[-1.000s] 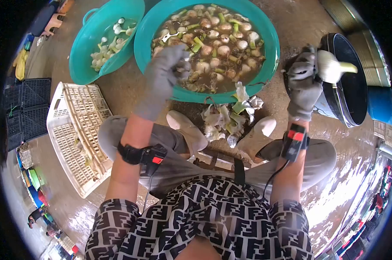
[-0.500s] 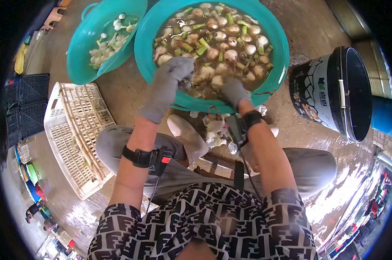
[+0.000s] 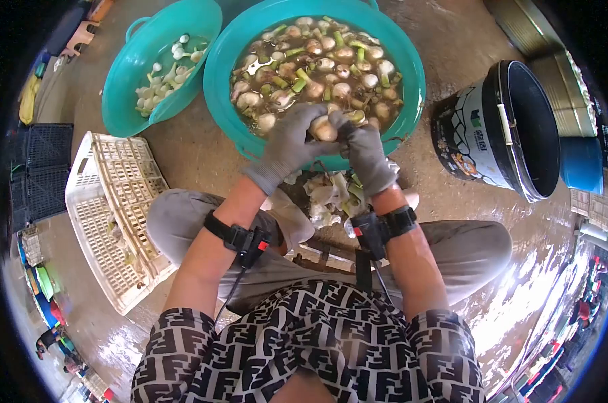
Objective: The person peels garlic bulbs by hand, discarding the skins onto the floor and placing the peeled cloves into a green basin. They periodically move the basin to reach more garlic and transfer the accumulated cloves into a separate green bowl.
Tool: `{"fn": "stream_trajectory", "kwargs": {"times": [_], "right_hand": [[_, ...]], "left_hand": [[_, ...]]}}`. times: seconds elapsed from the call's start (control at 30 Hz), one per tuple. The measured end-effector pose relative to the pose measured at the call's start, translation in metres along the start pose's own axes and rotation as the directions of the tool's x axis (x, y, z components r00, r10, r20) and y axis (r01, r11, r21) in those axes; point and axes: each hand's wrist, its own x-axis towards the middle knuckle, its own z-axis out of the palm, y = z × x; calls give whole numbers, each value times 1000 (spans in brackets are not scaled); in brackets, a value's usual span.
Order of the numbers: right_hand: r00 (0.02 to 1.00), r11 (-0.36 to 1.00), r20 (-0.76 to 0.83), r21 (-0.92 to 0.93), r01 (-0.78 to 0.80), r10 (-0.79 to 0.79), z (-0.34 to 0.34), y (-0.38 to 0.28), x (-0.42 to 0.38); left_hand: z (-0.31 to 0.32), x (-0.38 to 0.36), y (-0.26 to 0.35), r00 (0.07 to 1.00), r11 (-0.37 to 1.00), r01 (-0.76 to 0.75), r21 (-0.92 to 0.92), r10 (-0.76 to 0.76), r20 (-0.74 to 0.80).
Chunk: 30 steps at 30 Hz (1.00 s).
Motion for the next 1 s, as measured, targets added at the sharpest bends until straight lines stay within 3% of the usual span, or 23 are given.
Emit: {"fn": "stream_trajectory", "kwargs": {"times": [0.07,0.17,0.2,0.27,0.33,0.4,0.43,0.53,0.63,0.73,0.77,0.83,0.87,0.93,1.0], "right_hand": [[974,900,15,-379,216,-228,-4,7,6],[992,960,-44,-260,101,-117,-6,9,6],[991,947,-13,-295,127,-137,-14,13,10],[967,871,84,-421,252,-240,-21,12,10],[896,698,237,-564,441,-375,-22,10,8],[992,964,58,-235,126,-115,-17,5,6],[999,998,12,-33,-45,46,-15,2,4],[995,995,47,35,-94,92,-16,1,0],[968,960,188,-192,204,-169,-23,13,2],[933,913,297,-285,291,-204,-23,7,1],[918,850,335,-400,343,-212,-25,5,2],[886,671,413,-597,439,-211,-30,1,4],[937,852,323,-447,273,-131,-29,2,3],[974,995,203,-37,-93,98,-23,7,-2],[986,986,158,-151,68,-44,-19,11,-2]], "left_hand": [[1,0,4,998,998,42,51,-44,38],[2,-2,2,996,996,65,63,-69,49],[2,-2,1,996,997,69,38,-71,57],[5,-1,-2,994,997,76,-11,-75,77],[6,-1,-6,997,999,34,-20,-33,65],[6,-1,-8,998,999,0,-38,2,58],[5,-1,-8,998,999,-12,-53,15,57],[6,-1,-9,998,994,-42,-99,46,43],[2,-1,-4,997,984,41,-171,-28,76],[5,-3,-3,985,933,158,-323,-126,116],[7,-4,-5,980,903,190,-385,-152,128],[10,1,-17,1000,886,19,-462,-17,10],[11,2,-22,997,868,-68,-493,47,-54],[11,-1,-24,998,827,62,-558,-70,7],[12,-2,-24,988,834,151,-531,-145,53]]}}
